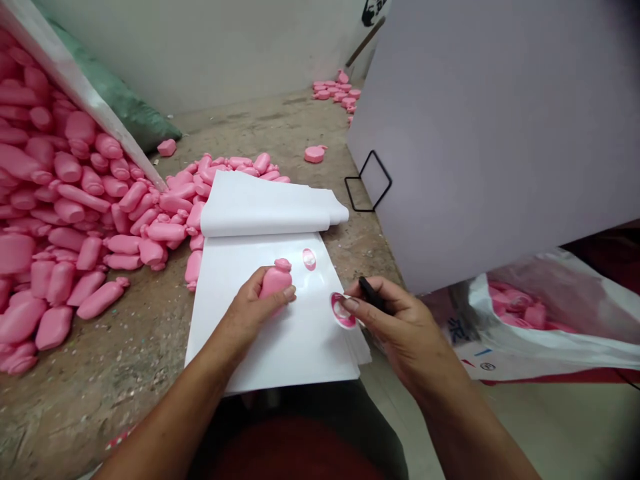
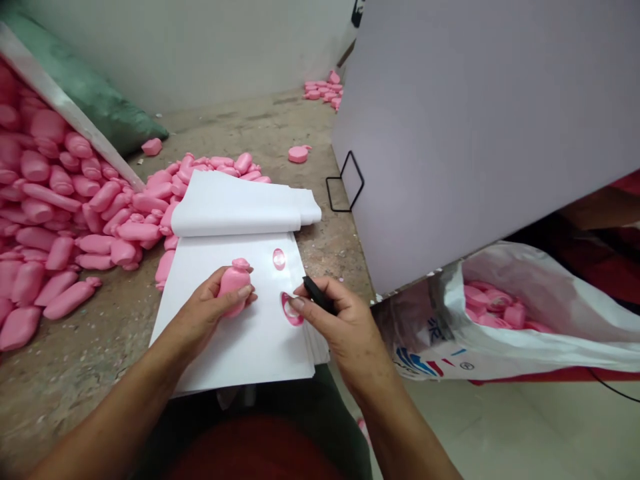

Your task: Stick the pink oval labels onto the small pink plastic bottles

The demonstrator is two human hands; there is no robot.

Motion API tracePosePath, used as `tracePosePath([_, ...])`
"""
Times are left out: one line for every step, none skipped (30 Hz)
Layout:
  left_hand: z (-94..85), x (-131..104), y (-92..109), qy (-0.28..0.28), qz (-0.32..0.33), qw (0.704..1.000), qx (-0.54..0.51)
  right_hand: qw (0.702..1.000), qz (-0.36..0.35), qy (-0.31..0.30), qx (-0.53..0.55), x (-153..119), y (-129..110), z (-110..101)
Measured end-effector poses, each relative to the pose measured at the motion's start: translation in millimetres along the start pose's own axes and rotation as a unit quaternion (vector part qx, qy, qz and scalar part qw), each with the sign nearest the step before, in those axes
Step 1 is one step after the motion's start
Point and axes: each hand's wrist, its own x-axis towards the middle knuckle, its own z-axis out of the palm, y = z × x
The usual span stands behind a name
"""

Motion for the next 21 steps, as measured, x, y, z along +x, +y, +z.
tracePosePath([2.8, -7.4, 0.6, -0.006, -0.013, 0.999, -0.048, 1.0, -0.004, 0.001, -0.001, -2.3, -0.3, 6.4])
tracePosePath([5.2, -15.1, 0.4, -0.013, -0.028, 0.995, -0.1, 1.0, -0.004, 0.0, 0.004, -5.0, -0.8, 13.3])
tracePosePath([7.3, -22.7, -0.5, -0.018, -0.042, 0.988, -0.15, 1.0, 0.001, -0.006, 0.018, -8.1, -1.5, 20.3])
tracePosePath([8.8, -29.7, -2.2, -0.02, -0.054, 0.979, -0.195, 0.999, 0.007, -0.016, 0.037, -11.3, -2.2, 27.3])
tracePosePath([9.9, -35.8, -4.5, -0.02, -0.063, 0.97, -0.234, 0.998, 0.014, -0.028, 0.056, -14.2, -2.9, 34.0])
tracePosePath([10.5, -40.9, -7.0, -0.018, -0.068, 0.962, -0.265, 0.997, 0.02, -0.039, 0.071, -16.7, -3.4, 40.3])
tracePosePath([10.8, -44.8, -9.6, -0.015, -0.071, 0.955, -0.289, 0.996, 0.023, -0.048, 0.078, -18.7, -3.5, 46.0])
tracePosePath([10.8, -47.6, -12.0, -0.012, -0.072, 0.949, -0.306, 0.995, 0.022, -0.053, 0.076, -20.1, -3.4, 51.1])
tracePosePath([10.6, -49.4, -14.2, -0.006, -0.07, 0.945, -0.319, 0.996, 0.017, -0.051, 0.068, -20.9, -3.1, 55.5])
tracePosePath([10.5, -50.4, -15.9, 0.002, -0.068, 0.943, -0.327, 0.997, 0.011, -0.047, 0.057, -21.3, -2.6, 59.1])
tracePosePath([10.3, -51.0, -17.2, 0.011, -0.065, 0.941, -0.332, 0.998, 0.006, -0.044, 0.046, -21.5, -2.1, 61.8])
tracePosePath([10.1, -51.2, -18.0, 0.02, -0.063, 0.94, -0.336, 0.998, 0.0, -0.041, 0.036, -21.5, -1.6, 63.8])
tracePosePath([9.8, -51.3, -18.4, 0.027, -0.062, 0.938, -0.339, 0.999, -0.004, -0.04, 0.029, -21.5, -1.2, 65.0])
tracePosePath([9.3, -51.6, -18.5, 0.033, -0.064, 0.937, -0.342, 0.999, -0.005, -0.041, 0.026, -21.5, -0.9, 65.4])
tracePosePath([8.5, -52.1, -18.3, 0.035, -0.063, 0.936, -0.344, 0.999, -0.003, -0.043, 0.026, -21.7, -0.7, 65.2])
tracePosePath([7.3, -53.0, -17.8, 0.035, -0.06, 0.937, -0.343, 0.999, 0.001, -0.047, 0.028, -21.9, -0.6, 64.6])
tracePosePath([5.7, -54.2, -17.1, 0.031, -0.055, 0.939, -0.339, 0.998, 0.004, -0.053, 0.03, -22.3, -0.7, 63.8])
tracePosePath([3.9, -55.5, -16.3, 0.028, -0.048, 0.943, -0.327, 0.998, 0.006, -0.06, 0.031, -22.6, -1.0, 62.9])
tracePosePath([1.8, -56.9, -15.3, 0.029, -0.039, 0.95, -0.309, 0.997, 0.007, -0.068, 0.031, -23.0, -1.5, 62.1])
tracePosePath([-0.3, -58.2, -14.3, 0.035, -0.03, 0.957, -0.285, 0.997, 0.007, -0.077, 0.026, -23.4, -2.2, 61.5])
tracePosePath([-2.2, -59.2, -13.2, 0.044, -0.019, 0.965, -0.256, 0.996, 0.009, -0.085, 0.018, -23.8, -3.3, 61.1])
